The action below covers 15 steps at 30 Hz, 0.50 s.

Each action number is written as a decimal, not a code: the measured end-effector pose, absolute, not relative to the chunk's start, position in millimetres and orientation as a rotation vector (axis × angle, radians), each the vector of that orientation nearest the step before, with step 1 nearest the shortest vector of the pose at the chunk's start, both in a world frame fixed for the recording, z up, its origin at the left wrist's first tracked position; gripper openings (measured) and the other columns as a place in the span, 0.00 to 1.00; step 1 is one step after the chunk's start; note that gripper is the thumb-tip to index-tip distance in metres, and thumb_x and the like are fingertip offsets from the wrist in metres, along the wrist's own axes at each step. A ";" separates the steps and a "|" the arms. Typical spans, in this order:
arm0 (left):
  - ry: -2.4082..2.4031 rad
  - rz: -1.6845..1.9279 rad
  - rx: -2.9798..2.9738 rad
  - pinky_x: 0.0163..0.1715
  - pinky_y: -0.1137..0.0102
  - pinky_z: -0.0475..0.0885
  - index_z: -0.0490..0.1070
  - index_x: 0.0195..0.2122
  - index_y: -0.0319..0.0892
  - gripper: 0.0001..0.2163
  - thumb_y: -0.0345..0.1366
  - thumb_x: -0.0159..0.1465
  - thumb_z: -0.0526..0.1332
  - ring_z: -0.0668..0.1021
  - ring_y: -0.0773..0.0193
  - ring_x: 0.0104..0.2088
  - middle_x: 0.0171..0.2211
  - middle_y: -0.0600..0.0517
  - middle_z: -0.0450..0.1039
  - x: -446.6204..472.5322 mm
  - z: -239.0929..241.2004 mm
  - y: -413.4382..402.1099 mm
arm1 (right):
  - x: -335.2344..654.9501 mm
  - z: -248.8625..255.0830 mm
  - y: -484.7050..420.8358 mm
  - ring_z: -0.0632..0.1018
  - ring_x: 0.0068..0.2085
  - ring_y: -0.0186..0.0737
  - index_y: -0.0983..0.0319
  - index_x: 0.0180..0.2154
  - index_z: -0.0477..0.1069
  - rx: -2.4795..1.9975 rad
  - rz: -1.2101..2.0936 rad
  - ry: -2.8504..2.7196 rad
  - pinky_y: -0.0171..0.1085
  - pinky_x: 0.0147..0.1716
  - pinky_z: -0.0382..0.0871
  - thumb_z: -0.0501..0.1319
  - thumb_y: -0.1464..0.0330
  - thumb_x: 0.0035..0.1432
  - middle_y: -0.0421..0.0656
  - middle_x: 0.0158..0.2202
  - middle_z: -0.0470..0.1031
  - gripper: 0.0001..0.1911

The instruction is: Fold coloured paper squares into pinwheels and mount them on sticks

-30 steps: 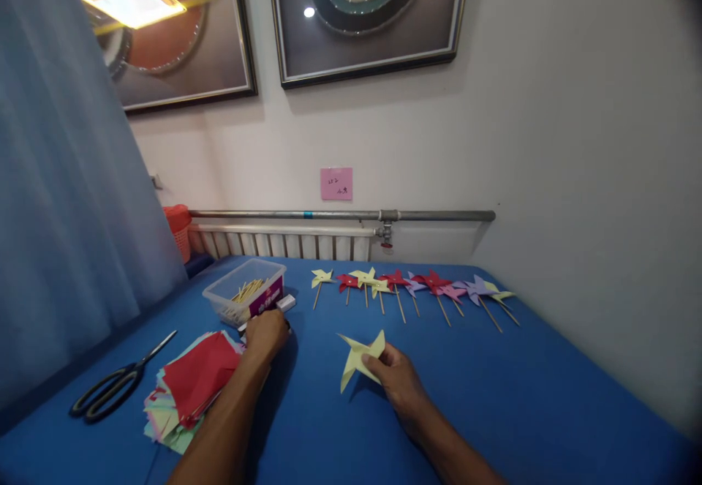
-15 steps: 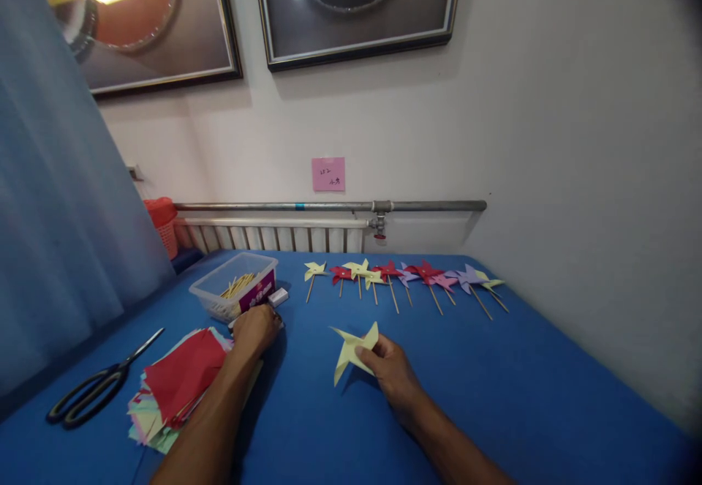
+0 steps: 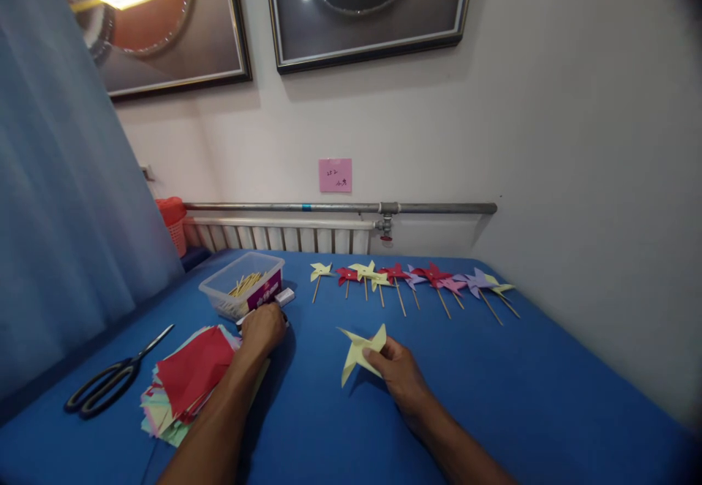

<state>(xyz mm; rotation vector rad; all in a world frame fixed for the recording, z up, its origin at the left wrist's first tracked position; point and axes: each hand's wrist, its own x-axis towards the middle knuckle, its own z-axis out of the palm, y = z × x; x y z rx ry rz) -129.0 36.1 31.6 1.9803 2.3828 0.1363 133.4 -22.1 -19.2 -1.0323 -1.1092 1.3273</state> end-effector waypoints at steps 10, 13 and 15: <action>2.255 0.258 2.145 0.42 0.66 0.69 0.74 0.46 0.37 0.13 0.33 0.69 0.51 0.81 0.53 0.44 0.43 0.38 0.80 -114.8 33.8 25.5 | 135.8 -29.1 -14.6 0.83 0.38 0.56 0.62 0.38 0.80 -1.094 1.288 -1.100 0.46 0.40 0.75 0.75 0.53 0.38 0.46 0.32 0.84 0.27; 1.971 0.161 2.392 0.43 0.64 0.69 0.75 0.45 0.37 0.14 0.32 0.69 0.50 0.80 0.52 0.43 0.43 0.38 0.79 -89.4 25.1 15.7 | 137.0 -28.1 -15.2 0.83 0.40 0.56 0.62 0.39 0.79 -1.090 1.272 -1.080 0.47 0.42 0.75 0.75 0.53 0.40 0.47 0.34 0.84 0.27; 1.795 0.120 2.542 0.44 0.62 0.70 0.75 0.45 0.36 0.16 0.33 0.70 0.48 0.79 0.51 0.44 0.44 0.37 0.78 -72.5 18.3 9.8 | 137.2 -27.6 -15.6 0.83 0.40 0.56 0.62 0.39 0.79 -1.076 1.273 -1.062 0.48 0.43 0.75 0.75 0.52 0.39 0.47 0.34 0.84 0.27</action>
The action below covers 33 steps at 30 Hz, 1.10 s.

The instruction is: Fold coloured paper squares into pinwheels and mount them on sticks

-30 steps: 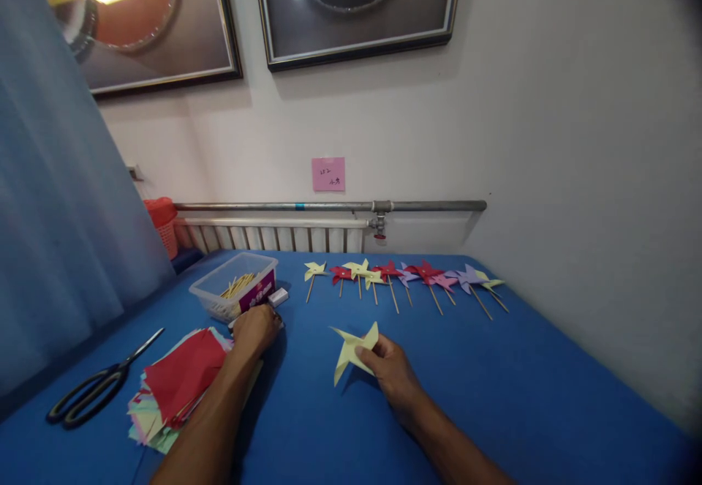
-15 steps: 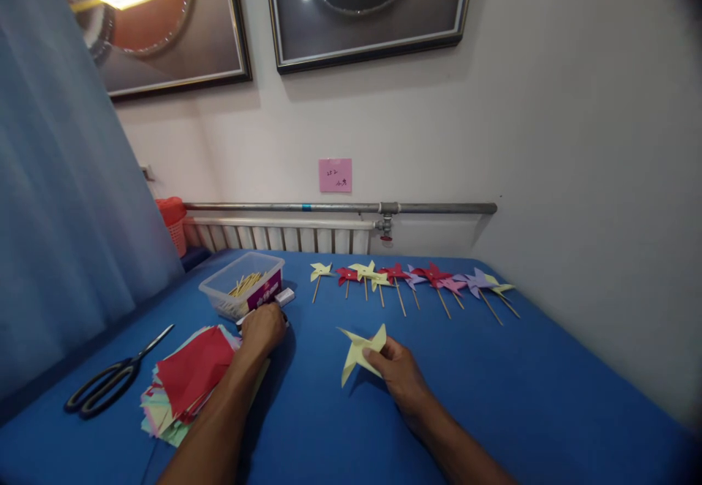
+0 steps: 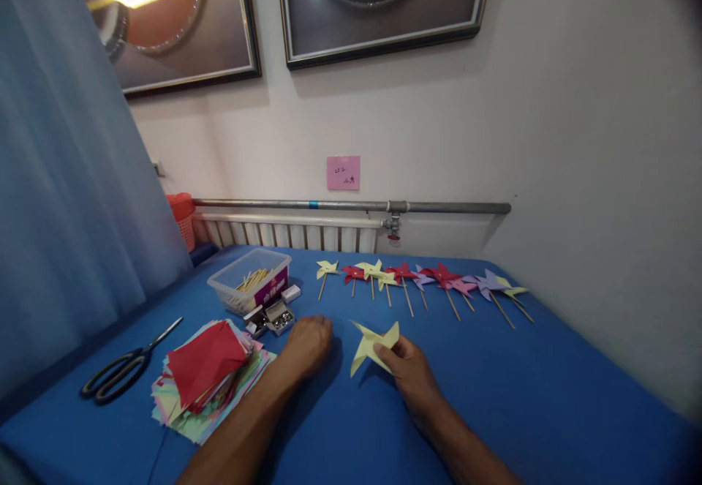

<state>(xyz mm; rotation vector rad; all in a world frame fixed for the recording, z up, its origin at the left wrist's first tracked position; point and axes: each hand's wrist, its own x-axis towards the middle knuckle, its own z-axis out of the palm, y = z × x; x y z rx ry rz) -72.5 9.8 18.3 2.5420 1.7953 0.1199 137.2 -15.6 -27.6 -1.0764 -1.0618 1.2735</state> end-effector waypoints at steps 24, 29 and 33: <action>1.260 1.000 2.025 0.34 0.71 0.65 0.72 0.31 0.40 0.07 0.34 0.65 0.57 0.73 0.65 0.31 0.29 0.53 0.73 -45.4 16.1 -10.7 | 132.7 -26.8 -18.6 0.83 0.43 0.58 0.62 0.40 0.79 -1.097 1.170 -1.070 0.47 0.44 0.75 0.72 0.51 0.44 0.48 0.37 0.85 0.27; 1.313 1.133 2.362 0.44 0.64 0.62 0.73 0.32 0.43 0.06 0.30 0.65 0.58 0.73 0.60 0.40 0.35 0.52 0.74 -26.7 11.3 -23.4 | 129.0 -23.1 -22.5 0.83 0.43 0.55 0.62 0.41 0.79 -1.072 1.127 -1.102 0.46 0.46 0.74 0.72 0.52 0.46 0.47 0.38 0.85 0.25; 1.307 1.169 2.372 0.46 0.61 0.63 0.73 0.33 0.44 0.06 0.29 0.64 0.58 0.73 0.58 0.43 0.41 0.50 0.75 -24.1 6.5 -23.0 | 127.3 -25.3 -21.8 0.82 0.41 0.53 0.62 0.39 0.79 -1.055 1.145 -1.062 0.44 0.43 0.74 0.73 0.52 0.45 0.47 0.37 0.84 0.24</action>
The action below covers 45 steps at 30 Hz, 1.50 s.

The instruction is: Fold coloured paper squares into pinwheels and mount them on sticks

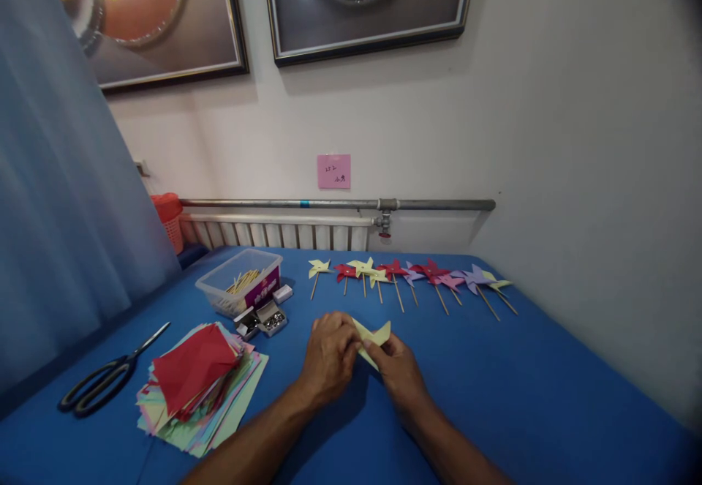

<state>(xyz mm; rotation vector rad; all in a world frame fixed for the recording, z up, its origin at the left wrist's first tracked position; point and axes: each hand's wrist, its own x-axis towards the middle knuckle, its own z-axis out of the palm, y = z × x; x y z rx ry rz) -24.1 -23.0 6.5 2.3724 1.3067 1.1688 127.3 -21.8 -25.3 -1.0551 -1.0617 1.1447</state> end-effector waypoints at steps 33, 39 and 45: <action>1.212 1.290 1.890 0.60 0.54 0.64 0.71 0.32 0.43 0.05 0.30 0.63 0.58 0.72 0.53 0.59 0.63 0.45 0.66 -13.8 -10.1 -18.1 | 124.5 -26.9 -25.5 0.81 0.34 0.45 0.61 0.39 0.78 -0.911 1.347 -0.875 0.38 0.37 0.71 0.77 0.54 0.43 0.42 0.33 0.83 0.24; 1.245 1.307 1.876 0.60 0.55 0.64 0.72 0.33 0.44 0.06 0.29 0.64 0.57 0.73 0.55 0.59 0.58 0.45 0.71 -13.4 -6.6 -19.5 | 126.2 -27.8 -22.2 0.80 0.33 0.45 0.62 0.38 0.78 -0.928 1.276 -0.977 0.39 0.36 0.71 0.76 0.53 0.42 0.42 0.32 0.82 0.25; 1.234 1.331 1.881 0.56 0.58 0.66 0.72 0.32 0.44 0.06 0.30 0.64 0.57 0.76 0.56 0.53 0.53 0.47 0.73 -13.1 -2.8 -20.8 | 126.8 -34.7 -14.8 0.77 0.29 0.42 0.61 0.35 0.78 -0.990 1.209 -0.974 0.37 0.31 0.69 0.77 0.51 0.37 0.41 0.29 0.80 0.27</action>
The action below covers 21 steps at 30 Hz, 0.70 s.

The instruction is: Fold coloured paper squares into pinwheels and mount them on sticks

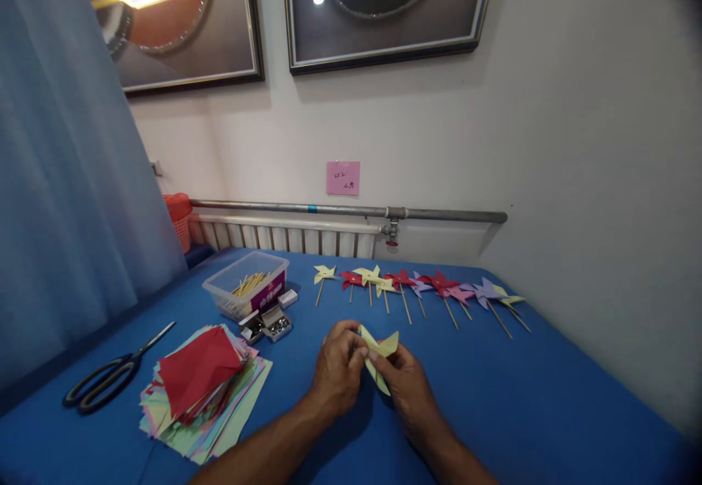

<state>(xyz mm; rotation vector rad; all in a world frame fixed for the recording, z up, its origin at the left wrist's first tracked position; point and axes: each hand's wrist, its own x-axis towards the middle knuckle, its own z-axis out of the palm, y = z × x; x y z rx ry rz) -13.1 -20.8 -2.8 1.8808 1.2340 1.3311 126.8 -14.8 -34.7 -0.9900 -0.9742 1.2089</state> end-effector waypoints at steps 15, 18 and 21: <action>1.243 1.387 1.834 0.49 0.62 0.68 0.68 0.29 0.43 0.05 0.30 0.62 0.58 0.77 0.59 0.45 0.44 0.49 0.75 -12.0 -1.1 -22.8 | 124.6 -18.1 -24.9 0.72 0.27 0.38 0.62 0.31 0.78 -1.015 1.121 -1.057 0.35 0.28 0.66 0.76 0.51 0.40 0.40 0.25 0.76 0.24; 1.253 1.367 1.843 0.48 0.63 0.68 0.67 0.29 0.44 0.05 0.30 0.62 0.58 0.77 0.59 0.44 0.43 0.50 0.74 -12.1 0.3 -23.6 | 123.6 -17.0 -25.7 0.72 0.27 0.39 0.61 0.31 0.78 -1.019 1.106 -1.074 0.36 0.29 0.67 0.75 0.51 0.41 0.40 0.25 0.77 0.23; 1.268 1.355 1.853 0.47 0.63 0.68 0.67 0.29 0.44 0.05 0.29 0.62 0.57 0.77 0.59 0.44 0.43 0.50 0.74 -12.4 1.3 -24.8 | 122.9 -16.0 -27.0 0.73 0.28 0.40 0.61 0.32 0.78 -1.005 1.110 -1.082 0.36 0.29 0.67 0.75 0.51 0.42 0.40 0.26 0.78 0.22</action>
